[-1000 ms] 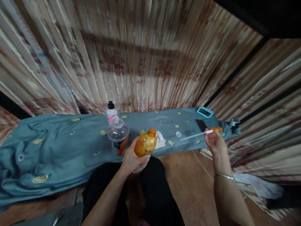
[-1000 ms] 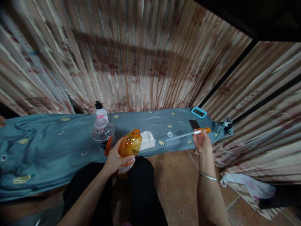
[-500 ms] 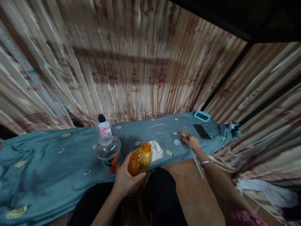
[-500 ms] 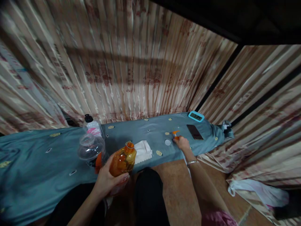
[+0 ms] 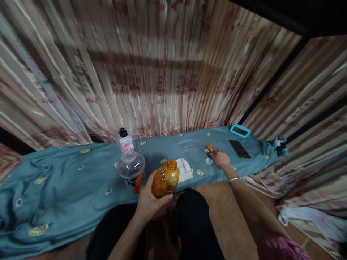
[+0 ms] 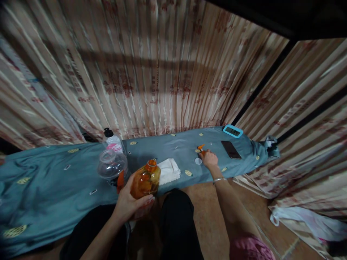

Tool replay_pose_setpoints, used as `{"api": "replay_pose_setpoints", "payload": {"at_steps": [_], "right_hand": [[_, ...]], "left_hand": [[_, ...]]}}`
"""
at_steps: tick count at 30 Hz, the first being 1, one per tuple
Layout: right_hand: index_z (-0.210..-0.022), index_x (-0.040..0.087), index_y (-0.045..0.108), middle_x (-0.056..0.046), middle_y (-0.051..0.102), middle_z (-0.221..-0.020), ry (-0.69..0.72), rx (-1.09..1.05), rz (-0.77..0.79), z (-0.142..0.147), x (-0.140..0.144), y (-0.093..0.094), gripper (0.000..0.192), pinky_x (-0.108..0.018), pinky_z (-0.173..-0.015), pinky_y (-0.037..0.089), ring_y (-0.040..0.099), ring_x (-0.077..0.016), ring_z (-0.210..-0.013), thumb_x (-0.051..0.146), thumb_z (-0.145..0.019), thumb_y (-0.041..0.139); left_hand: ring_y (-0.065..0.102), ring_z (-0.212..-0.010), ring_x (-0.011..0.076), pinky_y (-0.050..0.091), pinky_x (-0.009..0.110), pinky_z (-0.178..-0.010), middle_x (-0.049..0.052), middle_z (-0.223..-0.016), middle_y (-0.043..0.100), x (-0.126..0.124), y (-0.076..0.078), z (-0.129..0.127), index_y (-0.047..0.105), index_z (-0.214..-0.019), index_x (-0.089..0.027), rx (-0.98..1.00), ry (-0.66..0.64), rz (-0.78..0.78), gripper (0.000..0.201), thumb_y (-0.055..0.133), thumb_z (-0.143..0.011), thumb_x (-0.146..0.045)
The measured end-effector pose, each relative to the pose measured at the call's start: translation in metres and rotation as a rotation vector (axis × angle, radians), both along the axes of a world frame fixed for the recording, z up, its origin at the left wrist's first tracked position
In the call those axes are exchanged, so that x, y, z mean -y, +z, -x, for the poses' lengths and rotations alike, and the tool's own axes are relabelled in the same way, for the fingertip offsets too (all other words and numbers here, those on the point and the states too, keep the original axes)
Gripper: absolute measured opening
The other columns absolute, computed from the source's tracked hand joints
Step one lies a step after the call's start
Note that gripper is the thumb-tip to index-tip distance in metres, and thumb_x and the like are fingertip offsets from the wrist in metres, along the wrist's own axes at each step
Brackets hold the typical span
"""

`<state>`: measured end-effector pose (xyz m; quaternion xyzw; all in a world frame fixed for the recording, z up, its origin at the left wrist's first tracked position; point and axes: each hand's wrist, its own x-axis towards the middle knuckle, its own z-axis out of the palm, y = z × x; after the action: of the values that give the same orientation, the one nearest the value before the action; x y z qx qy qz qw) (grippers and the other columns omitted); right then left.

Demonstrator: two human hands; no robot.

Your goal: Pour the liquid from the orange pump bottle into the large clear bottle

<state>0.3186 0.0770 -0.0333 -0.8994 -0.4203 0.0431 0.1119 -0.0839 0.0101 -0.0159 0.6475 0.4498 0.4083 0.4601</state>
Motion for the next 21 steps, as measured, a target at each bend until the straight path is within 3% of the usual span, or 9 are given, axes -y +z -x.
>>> {"api": "replay_pose_setpoints", "payload": {"at_steps": [4, 7, 12, 16, 21], "right_hand": [[-0.131, 0.019, 0.061, -0.011, 0.065, -0.134, 0.089, -0.045, -0.197, 0.019, 0.019, 0.008, 0.04, -0.057, -0.105, 0.05, 0.062, -0.0292, -0.123, 0.04, -0.097, 0.065], [-0.133, 0.02, 0.06, -0.011, 0.063, -0.138, 0.226, -0.161, -0.361, 0.05, 0.037, 0.004, 0.04, -0.058, -0.108, 0.047, 0.059, -0.0298, -0.129, 0.033, -0.096, 0.066], [-0.122, 0.019, 0.065, -0.007, 0.072, -0.116, 0.414, -0.492, -0.579, 0.119, 0.066, -0.017, 0.032, -0.05, -0.097, 0.056, 0.07, -0.0233, -0.105, 0.039, -0.097, 0.065], [-0.123, 0.018, 0.064, -0.007, 0.073, -0.115, 0.484, -0.736, -0.722, 0.16, 0.072, -0.023, 0.037, -0.05, -0.096, 0.057, 0.071, -0.0232, -0.104, 0.046, -0.098, 0.061], [-0.12, 0.019, 0.066, -0.006, 0.074, -0.112, 0.5, -0.893, -0.785, 0.19, 0.061, -0.026, 0.037, -0.05, -0.095, 0.056, 0.072, -0.0223, -0.1, 0.048, -0.097, 0.063]], "left_hand": [[0.064, -0.129, 0.0349, 0.047, 0.054, -0.116, 0.013, -0.137, 0.068, 0.007, 0.003, -0.006, 0.052, -0.138, -0.02, 0.008, 0.014, 0.01, 0.087, 0.088, -0.059, -0.031], [0.065, -0.127, 0.0338, 0.05, 0.051, -0.114, 0.013, -0.136, 0.069, 0.016, 0.005, -0.01, 0.051, -0.141, -0.02, 0.043, -0.008, 0.005, 0.089, 0.088, -0.061, -0.031], [0.064, -0.129, 0.0337, 0.048, 0.051, -0.115, 0.013, -0.137, 0.067, 0.022, 0.007, -0.012, 0.049, -0.14, -0.019, 0.069, 0.054, -0.016, 0.088, 0.087, -0.062, -0.029], [0.062, -0.131, 0.0308, 0.047, 0.048, -0.116, 0.011, -0.138, 0.065, 0.009, 0.013, -0.017, 0.046, -0.139, -0.021, 0.109, 0.118, -0.053, 0.082, 0.084, -0.066, -0.028], [0.063, -0.128, 0.0302, 0.048, 0.048, -0.114, 0.01, -0.134, 0.066, -0.018, 0.024, -0.033, 0.044, -0.135, -0.022, 0.142, 0.199, -0.135, 0.077, 0.082, -0.068, -0.027]]}}
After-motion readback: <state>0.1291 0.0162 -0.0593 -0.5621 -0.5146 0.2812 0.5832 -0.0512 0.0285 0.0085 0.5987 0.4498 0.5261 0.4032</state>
